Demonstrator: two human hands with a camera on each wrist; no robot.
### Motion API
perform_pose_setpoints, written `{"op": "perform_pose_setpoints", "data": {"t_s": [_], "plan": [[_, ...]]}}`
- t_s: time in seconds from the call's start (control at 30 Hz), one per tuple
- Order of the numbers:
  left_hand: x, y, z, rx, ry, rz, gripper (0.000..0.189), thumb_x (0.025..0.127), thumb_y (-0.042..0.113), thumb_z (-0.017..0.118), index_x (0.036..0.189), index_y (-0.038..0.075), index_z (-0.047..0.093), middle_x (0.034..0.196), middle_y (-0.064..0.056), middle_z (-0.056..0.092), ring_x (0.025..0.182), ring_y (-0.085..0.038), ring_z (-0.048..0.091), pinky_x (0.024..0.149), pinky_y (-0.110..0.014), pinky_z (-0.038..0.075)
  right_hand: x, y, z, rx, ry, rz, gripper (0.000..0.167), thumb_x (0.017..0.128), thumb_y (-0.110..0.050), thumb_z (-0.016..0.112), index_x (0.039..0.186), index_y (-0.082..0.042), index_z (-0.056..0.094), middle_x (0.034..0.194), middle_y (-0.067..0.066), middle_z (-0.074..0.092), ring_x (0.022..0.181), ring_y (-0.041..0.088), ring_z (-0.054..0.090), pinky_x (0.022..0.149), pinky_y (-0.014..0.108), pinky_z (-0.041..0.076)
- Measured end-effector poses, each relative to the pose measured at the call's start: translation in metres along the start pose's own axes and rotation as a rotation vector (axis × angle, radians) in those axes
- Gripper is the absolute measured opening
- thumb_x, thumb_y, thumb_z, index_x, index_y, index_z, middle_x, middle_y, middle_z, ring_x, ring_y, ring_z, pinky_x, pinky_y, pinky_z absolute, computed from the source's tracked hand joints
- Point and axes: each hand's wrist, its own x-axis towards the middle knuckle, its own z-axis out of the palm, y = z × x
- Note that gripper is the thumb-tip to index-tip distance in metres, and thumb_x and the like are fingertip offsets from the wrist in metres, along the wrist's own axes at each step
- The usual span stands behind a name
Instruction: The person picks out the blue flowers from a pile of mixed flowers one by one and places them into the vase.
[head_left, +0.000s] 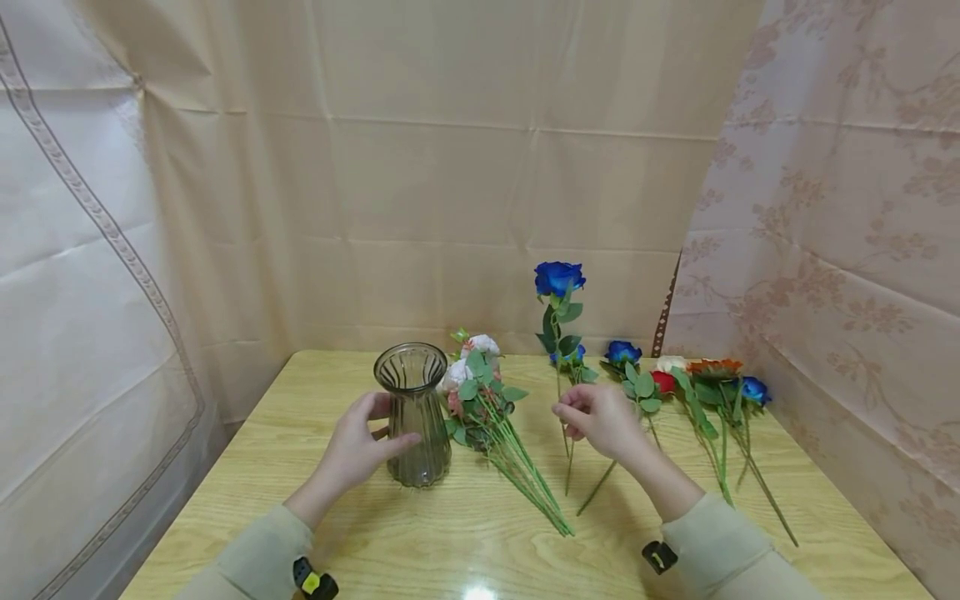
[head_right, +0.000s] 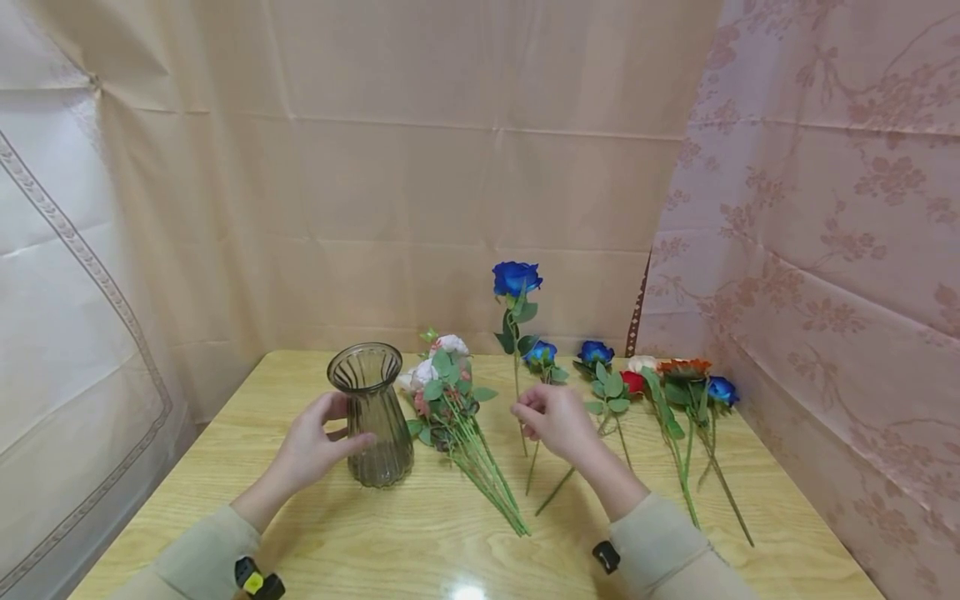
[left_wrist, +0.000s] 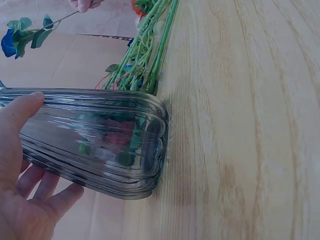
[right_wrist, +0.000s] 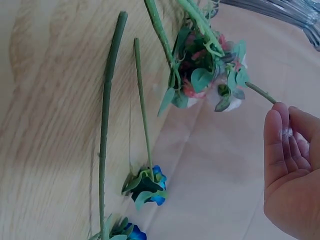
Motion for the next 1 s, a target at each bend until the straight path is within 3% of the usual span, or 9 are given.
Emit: {"op": "perform_pose_setpoints", "data": {"t_s": [0.4, 0.5, 0.83, 1.0], "plan": [[-0.0007, 0.0013, 0.0000, 0.000, -0.004, -0.002, 0.069, 0.079, 0.034, 0.090, 0.133, 0.008, 0.055, 0.126, -0.009, 0.061, 0.119, -0.030, 0.058, 0.097, -0.051, 0.054, -0.0021, 0.0039, 0.0066, 0.011, -0.019, -0.009, 0.013, 0.097, -0.016, 0.072, 0.089, -0.006, 0.069, 0.073, 0.006, 0.068, 0.060, 0.017, 0.066, 0.056, 0.032, 0.060], [-0.0006, 0.0021, 0.0000, 0.012, -0.002, -0.004, 0.070, 0.079, 0.035, 0.090, 0.133, 0.008, 0.055, 0.126, -0.010, 0.060, 0.119, -0.031, 0.058, 0.097, -0.051, 0.053, -0.0019, 0.0049, 0.0071, 0.015, -0.023, -0.001, 0.013, 0.097, -0.016, 0.072, 0.089, -0.007, 0.068, 0.074, 0.008, 0.068, 0.061, 0.017, 0.067, 0.059, 0.038, 0.061], [0.0001, 0.0037, -0.0001, 0.163, 0.011, 0.036, 0.073, 0.081, 0.043, 0.087, 0.133, 0.005, 0.054, 0.127, -0.011, 0.059, 0.118, -0.031, 0.057, 0.103, -0.053, 0.048, -0.0027, 0.0046, 0.0086, 0.008, -0.022, 0.029, 0.013, 0.097, -0.018, 0.073, 0.090, -0.009, 0.069, 0.071, 0.000, 0.067, 0.062, 0.018, 0.067, 0.060, 0.042, 0.061], [-0.0005, 0.0072, -0.0015, 0.218, 0.003, 0.008, 0.078, 0.081, 0.050, 0.085, 0.136, 0.005, 0.053, 0.131, -0.012, 0.058, 0.119, -0.033, 0.057, 0.102, -0.055, 0.048, -0.0027, 0.0043, 0.0082, 0.004, -0.023, 0.030, 0.012, 0.097, -0.018, 0.073, 0.089, -0.009, 0.069, 0.070, 0.001, 0.067, 0.062, 0.019, 0.067, 0.056, 0.032, 0.059]]}}
